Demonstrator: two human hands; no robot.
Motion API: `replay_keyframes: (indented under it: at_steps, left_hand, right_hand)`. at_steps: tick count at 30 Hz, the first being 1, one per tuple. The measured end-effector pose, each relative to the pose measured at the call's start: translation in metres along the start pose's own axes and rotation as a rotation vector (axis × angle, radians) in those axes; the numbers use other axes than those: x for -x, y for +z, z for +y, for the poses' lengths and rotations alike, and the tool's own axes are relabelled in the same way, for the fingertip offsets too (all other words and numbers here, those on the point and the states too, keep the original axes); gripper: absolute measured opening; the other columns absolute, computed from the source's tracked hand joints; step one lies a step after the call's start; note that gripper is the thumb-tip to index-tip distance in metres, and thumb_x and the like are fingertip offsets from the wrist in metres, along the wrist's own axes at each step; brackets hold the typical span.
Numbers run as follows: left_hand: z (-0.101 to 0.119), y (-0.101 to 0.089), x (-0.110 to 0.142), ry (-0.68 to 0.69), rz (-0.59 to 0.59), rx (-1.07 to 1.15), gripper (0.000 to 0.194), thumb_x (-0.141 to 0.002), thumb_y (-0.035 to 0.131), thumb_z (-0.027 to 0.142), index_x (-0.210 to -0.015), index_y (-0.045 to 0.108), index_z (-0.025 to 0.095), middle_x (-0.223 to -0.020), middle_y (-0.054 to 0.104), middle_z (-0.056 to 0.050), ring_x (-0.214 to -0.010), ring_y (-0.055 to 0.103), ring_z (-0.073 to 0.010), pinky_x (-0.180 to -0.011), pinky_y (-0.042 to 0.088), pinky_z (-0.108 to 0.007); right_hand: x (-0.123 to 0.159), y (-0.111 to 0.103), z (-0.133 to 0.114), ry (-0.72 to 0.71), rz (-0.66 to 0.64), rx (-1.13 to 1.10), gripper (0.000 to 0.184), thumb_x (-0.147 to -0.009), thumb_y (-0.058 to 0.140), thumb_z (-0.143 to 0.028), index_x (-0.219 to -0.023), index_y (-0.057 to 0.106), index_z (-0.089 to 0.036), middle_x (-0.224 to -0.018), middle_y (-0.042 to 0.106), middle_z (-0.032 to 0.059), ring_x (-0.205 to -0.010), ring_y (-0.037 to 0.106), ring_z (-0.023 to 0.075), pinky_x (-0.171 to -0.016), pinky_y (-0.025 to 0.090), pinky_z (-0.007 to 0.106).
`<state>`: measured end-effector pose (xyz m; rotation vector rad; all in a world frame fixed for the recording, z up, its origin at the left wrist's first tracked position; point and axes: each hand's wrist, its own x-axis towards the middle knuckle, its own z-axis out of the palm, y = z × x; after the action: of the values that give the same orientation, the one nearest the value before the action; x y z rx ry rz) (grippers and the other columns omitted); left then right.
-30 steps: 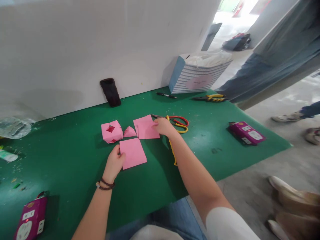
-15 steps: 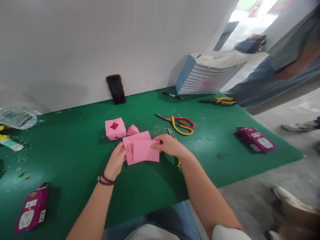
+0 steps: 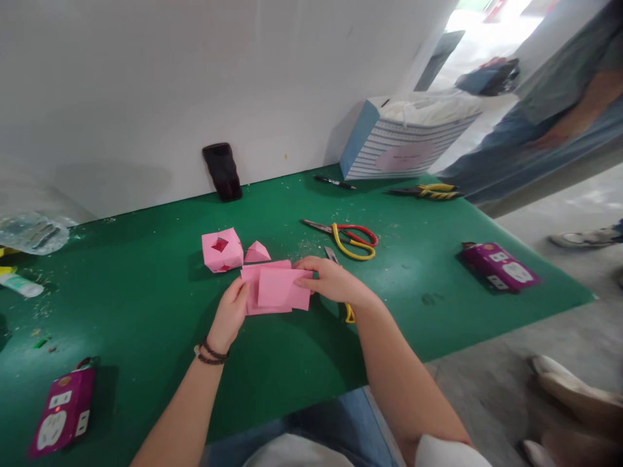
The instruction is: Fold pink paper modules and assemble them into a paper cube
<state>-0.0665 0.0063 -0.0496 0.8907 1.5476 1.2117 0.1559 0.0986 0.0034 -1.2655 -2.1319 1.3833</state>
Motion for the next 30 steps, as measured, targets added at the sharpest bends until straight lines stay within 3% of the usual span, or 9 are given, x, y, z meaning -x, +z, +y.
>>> replay_keyframes:
  at_steps: [3,6,12,17,20,23,30]
  left_hand:
    - [0.001,0.003,0.003,0.032,0.005,-0.031,0.04,-0.087,0.057,0.043,-0.119,0.066,0.019,-0.123,0.068,-0.009,-0.114,0.062,-0.0257,-0.097,0.049,-0.036]
    - [0.003,0.007,0.006,0.079,0.011,-0.043,0.041,-0.092,0.051,0.045,-0.121,0.062,0.018,-0.127,0.066,-0.009,-0.12,0.06,-0.0241,-0.098,0.048,-0.033]
    - [0.013,0.015,0.01,0.342,-0.045,-0.119,0.03,-0.091,0.057,0.041,-0.112,0.057,0.019,-0.118,0.065,-0.01,-0.115,0.061,-0.0233,-0.1,0.047,-0.036]
    - [0.016,0.018,0.012,0.437,-0.083,-0.118,0.017,-0.094,0.053,0.035,-0.1,0.057,0.02,-0.114,0.064,-0.01,-0.123,0.056,-0.0249,-0.11,0.039,-0.042]
    - [0.013,0.019,0.012,0.439,-0.132,-0.116,0.019,-0.094,0.053,0.032,-0.109,0.054,0.02,-0.123,0.06,-0.012,-0.126,0.055,-0.0254,-0.11,0.04,-0.044]
    - [0.009,0.019,0.012,0.474,-0.086,-0.09,0.026,-0.093,0.054,0.027,-0.118,0.049,0.021,-0.127,0.057,-0.012,-0.127,0.053,-0.025,-0.11,0.04,-0.043]
    - [0.007,0.019,0.012,0.502,-0.007,-0.131,0.031,-0.089,0.054,0.017,-0.119,0.051,0.02,-0.125,0.057,-0.01,-0.122,0.055,-0.0242,-0.108,0.041,-0.044]
  right_hand:
    - [0.001,0.003,-0.005,-0.126,0.054,0.09,0.019,-0.082,0.062,-0.02,-0.099,0.07,-0.019,-0.11,0.071,0.0086,-0.099,0.066,0.023,-0.085,0.051,0.035]
    - [0.002,0.009,-0.011,-0.239,0.084,0.147,0.026,-0.083,0.058,-0.012,-0.105,0.068,-0.021,-0.108,0.072,0.0076,-0.097,0.065,0.0218,-0.085,0.05,0.036]
    - [0.012,0.017,-0.017,-0.387,0.227,0.232,0.024,-0.089,0.052,-0.014,-0.108,0.066,-0.022,-0.105,0.07,0.0096,-0.099,0.063,0.0243,-0.086,0.051,0.04]
    - [0.021,0.02,-0.006,-0.264,0.279,-0.035,0.064,-0.08,0.067,-0.017,-0.139,0.044,-0.027,-0.114,0.068,0.0078,-0.092,0.067,0.0215,-0.076,0.056,0.036]
    - [0.021,0.025,0.003,-0.204,0.206,-0.016,0.047,-0.082,0.066,-0.019,-0.127,0.055,-0.024,-0.116,0.069,0.0091,-0.099,0.067,0.0237,-0.08,0.055,0.037]
    - [0.019,0.03,0.006,-0.224,0.183,0.023,0.029,-0.088,0.058,-0.019,-0.117,0.059,-0.02,-0.113,0.069,0.011,-0.101,0.066,0.0242,-0.086,0.053,0.039]
    - [0.016,0.034,0.006,-0.232,0.222,-0.037,0.047,-0.079,0.066,-0.012,-0.123,0.052,-0.021,-0.111,0.069,0.0086,-0.097,0.066,0.0219,-0.082,0.053,0.035]
